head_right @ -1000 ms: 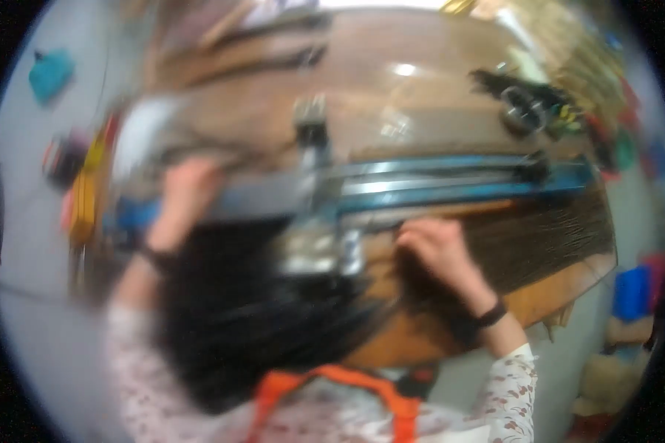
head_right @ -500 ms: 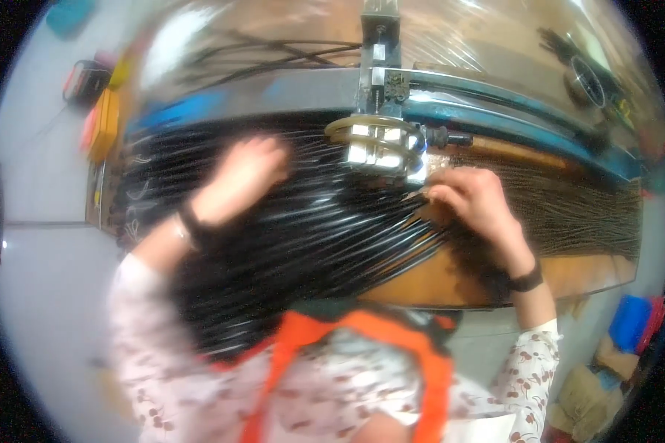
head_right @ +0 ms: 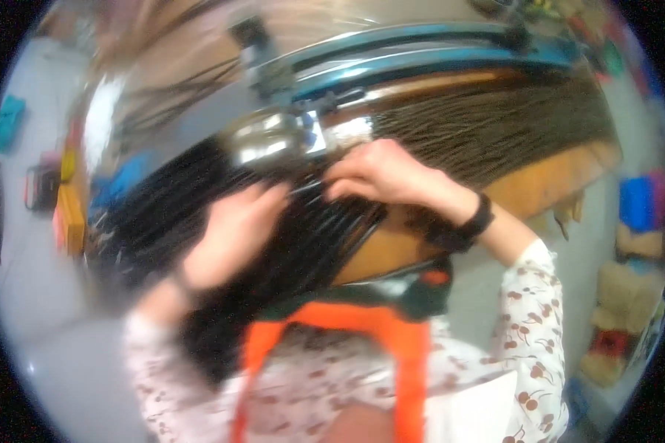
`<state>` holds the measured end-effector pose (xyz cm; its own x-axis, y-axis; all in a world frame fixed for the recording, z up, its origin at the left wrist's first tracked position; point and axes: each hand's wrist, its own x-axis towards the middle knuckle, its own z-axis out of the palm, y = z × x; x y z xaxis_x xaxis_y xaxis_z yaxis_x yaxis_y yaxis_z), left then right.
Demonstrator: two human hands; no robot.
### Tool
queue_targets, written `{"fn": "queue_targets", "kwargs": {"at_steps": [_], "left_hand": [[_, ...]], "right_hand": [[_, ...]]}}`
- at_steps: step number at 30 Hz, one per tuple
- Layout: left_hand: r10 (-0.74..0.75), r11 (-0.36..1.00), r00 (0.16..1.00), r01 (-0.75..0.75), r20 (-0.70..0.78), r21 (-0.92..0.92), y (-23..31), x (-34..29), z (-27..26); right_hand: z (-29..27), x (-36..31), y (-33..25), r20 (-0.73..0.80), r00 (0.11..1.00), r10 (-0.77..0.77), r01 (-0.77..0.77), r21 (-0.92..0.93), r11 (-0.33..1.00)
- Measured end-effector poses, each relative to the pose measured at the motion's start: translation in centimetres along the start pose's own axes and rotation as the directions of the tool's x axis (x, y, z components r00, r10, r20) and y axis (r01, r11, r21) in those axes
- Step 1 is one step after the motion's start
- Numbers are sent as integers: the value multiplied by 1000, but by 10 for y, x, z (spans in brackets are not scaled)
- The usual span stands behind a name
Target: Manually inserting black metal rods into a fabrication jig for processing.
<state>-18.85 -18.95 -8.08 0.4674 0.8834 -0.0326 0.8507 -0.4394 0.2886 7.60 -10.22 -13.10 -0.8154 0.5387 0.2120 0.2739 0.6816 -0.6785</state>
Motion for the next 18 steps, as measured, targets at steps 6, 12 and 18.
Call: {"fn": "queue_targets", "kwargs": {"at_steps": [6, 12, 18], "left_hand": [[53, 996, 998, -54, -16, -65, 28, 22, 4], [75, 996, 997, -74, 7, -58, 46, 26, -12], [89, 985, 996, -92, -24, -148, 64, 49, -27]], "right_hand": [[15, -29, -10, -299, 954, -3, 44, 131, 990], [18, -39, -12, -339, 929, -149, 151, -19, 988], [15, -35, -20, -630, 776, -16, 86, 81, 993]]}}
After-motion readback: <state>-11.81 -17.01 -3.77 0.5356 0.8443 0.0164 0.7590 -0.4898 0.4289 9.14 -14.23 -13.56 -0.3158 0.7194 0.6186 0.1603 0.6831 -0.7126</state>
